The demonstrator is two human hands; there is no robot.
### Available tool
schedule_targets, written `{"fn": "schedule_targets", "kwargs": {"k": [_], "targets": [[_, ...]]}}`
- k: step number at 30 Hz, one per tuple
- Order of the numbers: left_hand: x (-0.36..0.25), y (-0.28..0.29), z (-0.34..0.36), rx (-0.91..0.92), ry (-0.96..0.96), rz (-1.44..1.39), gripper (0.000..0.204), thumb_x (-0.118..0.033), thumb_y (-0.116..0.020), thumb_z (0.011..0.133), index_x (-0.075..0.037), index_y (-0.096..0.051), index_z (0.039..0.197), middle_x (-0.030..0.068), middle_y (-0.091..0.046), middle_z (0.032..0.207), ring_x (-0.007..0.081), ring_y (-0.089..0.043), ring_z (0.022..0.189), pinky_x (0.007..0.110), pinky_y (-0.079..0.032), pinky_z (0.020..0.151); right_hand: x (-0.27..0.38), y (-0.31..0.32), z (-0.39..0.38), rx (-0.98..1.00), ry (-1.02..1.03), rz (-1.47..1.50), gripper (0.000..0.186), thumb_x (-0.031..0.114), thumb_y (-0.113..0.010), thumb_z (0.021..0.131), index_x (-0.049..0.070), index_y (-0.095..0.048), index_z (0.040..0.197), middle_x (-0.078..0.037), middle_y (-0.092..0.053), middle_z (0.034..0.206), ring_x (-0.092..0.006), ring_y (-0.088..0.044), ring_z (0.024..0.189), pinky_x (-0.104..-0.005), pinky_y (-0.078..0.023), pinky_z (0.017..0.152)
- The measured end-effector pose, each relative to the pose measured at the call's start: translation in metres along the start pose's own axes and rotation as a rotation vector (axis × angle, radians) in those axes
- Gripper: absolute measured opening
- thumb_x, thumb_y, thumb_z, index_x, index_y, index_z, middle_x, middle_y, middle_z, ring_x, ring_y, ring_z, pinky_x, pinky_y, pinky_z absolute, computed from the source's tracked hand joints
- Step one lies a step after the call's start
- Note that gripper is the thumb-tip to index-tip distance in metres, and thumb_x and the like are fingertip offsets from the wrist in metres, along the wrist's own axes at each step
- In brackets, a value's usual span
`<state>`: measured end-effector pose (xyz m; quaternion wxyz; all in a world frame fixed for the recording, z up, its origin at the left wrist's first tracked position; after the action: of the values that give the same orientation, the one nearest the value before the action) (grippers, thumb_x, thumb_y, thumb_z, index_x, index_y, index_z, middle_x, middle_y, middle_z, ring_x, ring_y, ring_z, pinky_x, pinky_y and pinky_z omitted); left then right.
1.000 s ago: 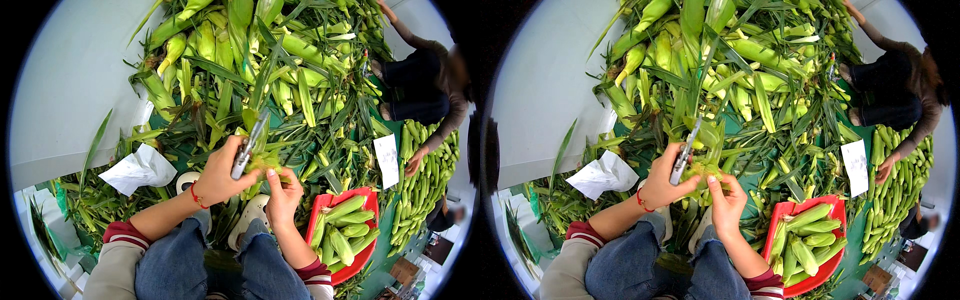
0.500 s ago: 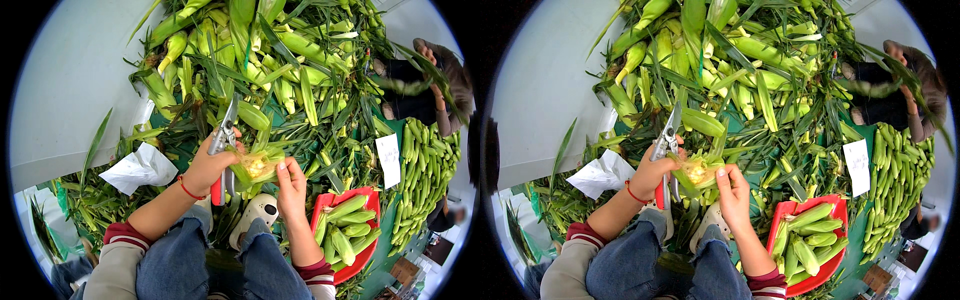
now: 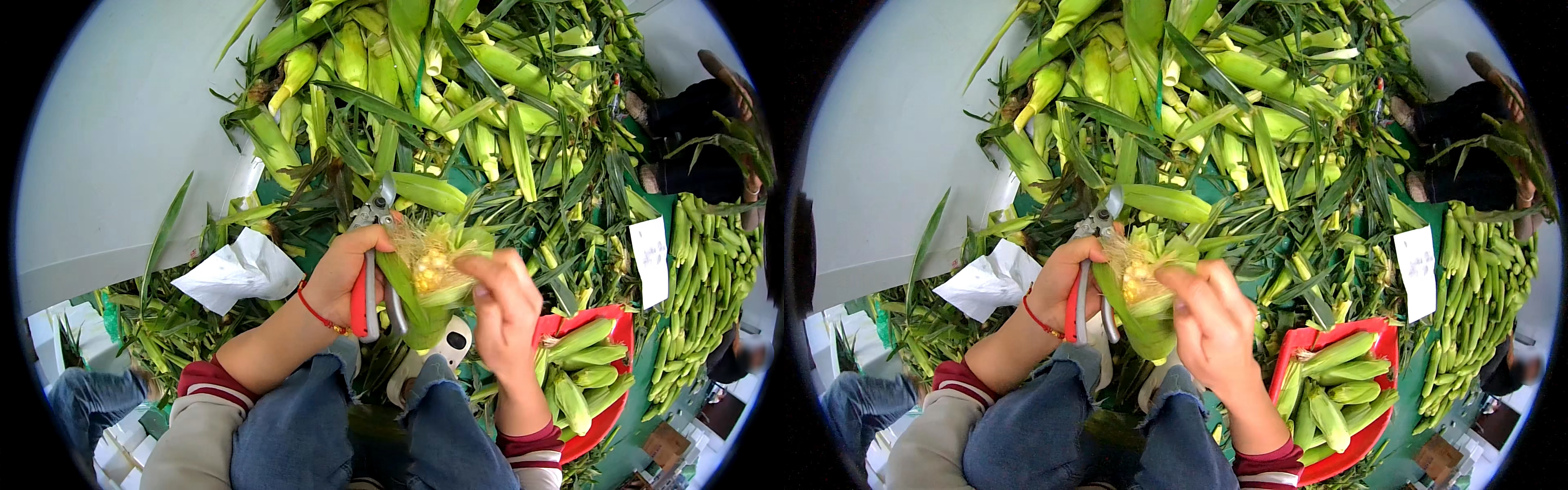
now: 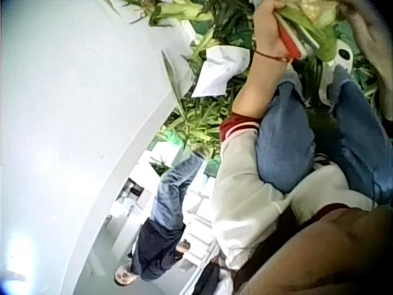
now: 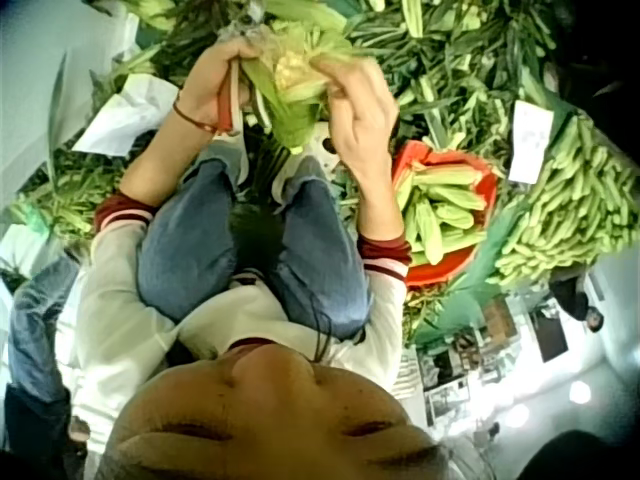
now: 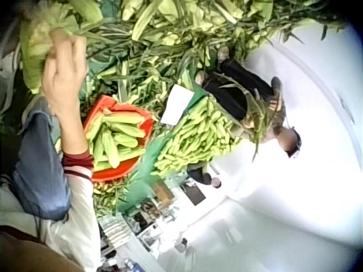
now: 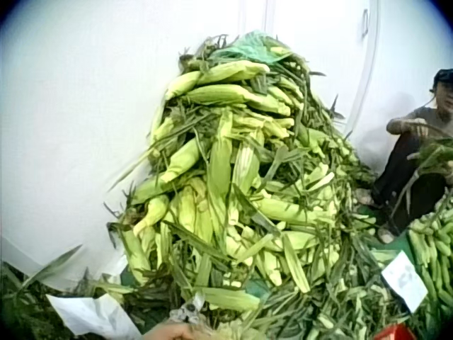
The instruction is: The person uses garden shears to trim the ends and peel back the husks from ears of corn, placing the shucked corn into a red plastic bin.
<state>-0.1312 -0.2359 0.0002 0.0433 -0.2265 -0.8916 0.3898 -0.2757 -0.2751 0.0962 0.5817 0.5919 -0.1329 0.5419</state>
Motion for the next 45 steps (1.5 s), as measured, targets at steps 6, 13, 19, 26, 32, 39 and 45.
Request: {"fn": "schedule_targets", "kwargs": {"k": [6, 13, 19, 26, 32, 39, 45], "targets": [[0.000, -0.007, -0.006, -0.051, -0.050, 0.030, 0.035, 0.000, -0.043, 0.076, -0.006, -0.048, 0.110, 0.0116, -0.057, 0.099, 0.0263, -0.058, 0.092, 0.041, -0.046, 0.088, -0.001, -0.001, 0.010, -0.023, -0.178, 0.017, 0.014, 0.009, -0.068, 0.076, 0.002, -0.056, 0.078, -0.009, -0.058, 0.073, -0.0191, -0.060, 0.062, -0.0269, -0.046, 0.056], [0.001, -0.010, -0.006, 0.017, 0.007, -0.001, 0.029, -0.003, -0.043, 0.078, -0.007, -0.048, 0.107, 0.0108, -0.057, 0.100, 0.0244, -0.057, 0.094, 0.042, -0.044, 0.090, -0.023, -0.002, -0.004, -0.082, -0.477, 0.435, 0.014, 0.007, -0.067, 0.079, 0.002, -0.055, 0.085, 0.002, -0.058, 0.075, -0.0037, -0.048, 0.064, -0.0184, -0.038, 0.057], [0.003, -0.018, -0.008, 0.047, 0.014, -0.026, 0.030, -0.003, -0.042, 0.078, -0.005, -0.048, 0.108, 0.0116, -0.056, 0.102, 0.0258, -0.056, 0.097, 0.042, -0.043, 0.092, -0.027, -0.001, -0.009, -0.096, -0.556, 0.625, 0.015, 0.004, -0.066, 0.080, 0.003, -0.054, 0.089, 0.003, -0.056, 0.082, -0.0034, -0.047, 0.070, -0.0173, -0.037, 0.062], [-0.003, -0.005, -0.009, 0.015, -0.004, -0.032, 0.029, -0.001, -0.043, 0.078, -0.005, -0.047, 0.106, 0.0113, -0.056, 0.102, 0.0261, -0.055, 0.097, 0.042, -0.042, 0.093, -0.040, -0.021, -0.015, -0.117, -0.583, 0.913, 0.018, -0.001, -0.063, 0.081, 0.003, -0.051, 0.094, -0.001, -0.056, 0.086, -0.0059, -0.051, 0.078, -0.0189, -0.041, 0.071], [-0.015, -0.010, -0.012, -0.032, -0.070, -0.061, 0.030, 0.000, -0.044, 0.078, -0.008, -0.047, 0.107, 0.0099, -0.055, 0.100, 0.0250, -0.055, 0.095, 0.042, -0.043, 0.092, -0.049, -0.037, -0.027, -0.231, -0.415, 0.902, 0.076, 0.028, -0.076, 0.071, 0.003, -0.030, 0.126, -0.016, -0.045, 0.119, -0.0239, -0.045, 0.112, -0.0330, -0.036, 0.095], [0.013, -0.023, -0.008, 0.193, -0.154, 0.351, 0.032, -0.011, -0.046, 0.085, -0.003, -0.046, 0.117, 0.0117, -0.052, 0.112, 0.0236, -0.052, 0.104, 0.039, -0.042, 0.090, -0.032, -0.042, -0.041, 0.094, -0.108, 0.308, 0.109, 0.030, -0.078, 0.062, -0.001, -0.009, 0.140, -0.026, -0.012, 0.144, -0.0357, -0.012, 0.135, -0.0390, -0.015, 0.110], [0.017, -0.046, -0.024, 0.678, 0.041, 0.775, 0.045, -0.020, -0.045, 0.092, 0.001, -0.035, 0.131, 0.0168, -0.044, 0.130, 0.0215, -0.043, 0.119, 0.031, -0.037, 0.094, 0.015, 0.055, -0.101, -0.073, -0.182, -0.158, 0.094, 0.024, -0.072, 0.069, 0.006, -0.015, 0.142, -0.018, -0.047, 0.109, -0.0349, -0.047, 0.099, -0.0397, -0.041, 0.085]]}}
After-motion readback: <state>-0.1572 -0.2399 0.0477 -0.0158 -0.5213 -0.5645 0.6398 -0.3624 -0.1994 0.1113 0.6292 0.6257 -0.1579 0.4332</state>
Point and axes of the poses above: each hand's wrist, its own z-axis towards the middle knuckle, its own y-axis out of the back of the hand, x = y × z, the point moved 6 cm from there along z, towards the middle knuckle
